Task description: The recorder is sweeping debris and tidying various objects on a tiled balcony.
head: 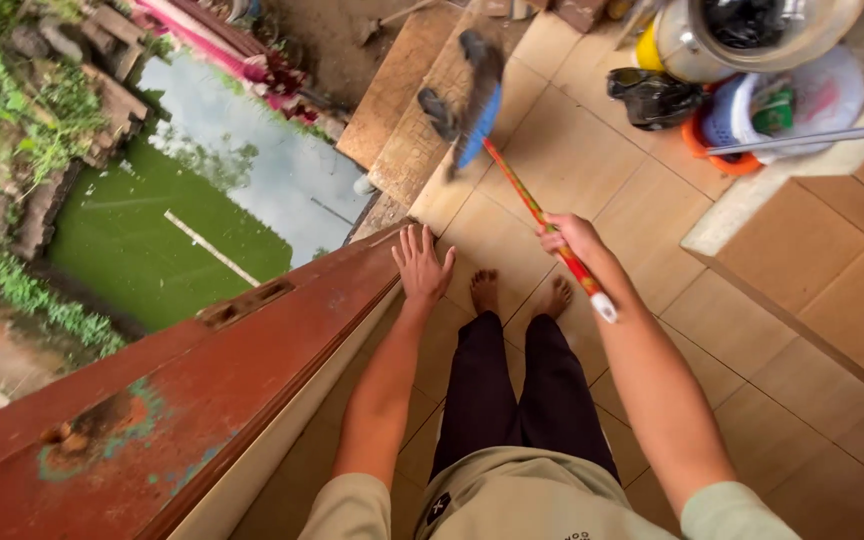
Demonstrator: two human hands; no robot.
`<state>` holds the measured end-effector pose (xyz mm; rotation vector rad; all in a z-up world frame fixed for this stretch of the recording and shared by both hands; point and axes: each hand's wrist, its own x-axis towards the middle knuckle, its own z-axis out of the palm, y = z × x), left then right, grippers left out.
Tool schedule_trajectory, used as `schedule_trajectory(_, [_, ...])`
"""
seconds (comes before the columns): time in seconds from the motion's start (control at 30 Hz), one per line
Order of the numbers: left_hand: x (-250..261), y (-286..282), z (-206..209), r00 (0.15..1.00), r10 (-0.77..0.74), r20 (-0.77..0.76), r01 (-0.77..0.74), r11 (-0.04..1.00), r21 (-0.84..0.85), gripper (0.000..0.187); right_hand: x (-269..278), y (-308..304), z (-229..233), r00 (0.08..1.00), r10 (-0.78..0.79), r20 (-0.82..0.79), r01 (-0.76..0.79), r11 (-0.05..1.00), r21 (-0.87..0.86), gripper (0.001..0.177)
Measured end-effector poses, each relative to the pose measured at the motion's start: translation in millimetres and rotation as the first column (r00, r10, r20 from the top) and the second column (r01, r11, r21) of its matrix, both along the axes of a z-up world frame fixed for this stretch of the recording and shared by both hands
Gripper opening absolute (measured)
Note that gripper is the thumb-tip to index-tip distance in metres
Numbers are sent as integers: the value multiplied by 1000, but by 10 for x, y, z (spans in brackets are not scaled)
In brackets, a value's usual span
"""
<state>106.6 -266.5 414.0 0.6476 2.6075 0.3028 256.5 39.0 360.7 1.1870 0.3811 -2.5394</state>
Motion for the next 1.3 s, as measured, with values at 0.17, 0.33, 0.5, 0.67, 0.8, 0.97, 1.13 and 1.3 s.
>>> schedule_trajectory(0.17, [226,286,-195,994,-94,59,95,995,-13,86,1465,317,842,968,-110,226,67,980,190,18])
schedule_trajectory(0.33, [483,633,-241,964,-219,151,229,972,-56,88,2840,361,972,900,-220,376,118,954,275,20])
schedule_trajectory(0.5, [579,869,-279,930,-287,229,317,943,-104,92,3319,355,442,771,-423,475,265,893,365,21])
schedule_trajectory(0.67, [560,1004,-219,926,-258,276,300,946,-122,92,2867,427,761,864,-467,190,242,715,656,18])
schedule_trajectory(0.8, [565,1027,-325,908,-276,314,331,934,-135,92,2439,493,669,879,-457,134,239,667,706,21])
schedule_trajectory(0.97, [617,1182,-234,899,-213,384,283,949,-136,92,1997,547,205,875,-361,322,90,776,625,17])
schedule_trajectory(1.13, [317,1009,-311,865,-216,453,313,937,-152,93,1470,354,-816,969,-199,146,26,671,741,32])
schedule_trajectory(1.3, [-294,769,-471,907,-100,408,173,974,-146,92,159,207,-515,916,-244,319,-15,774,633,22])
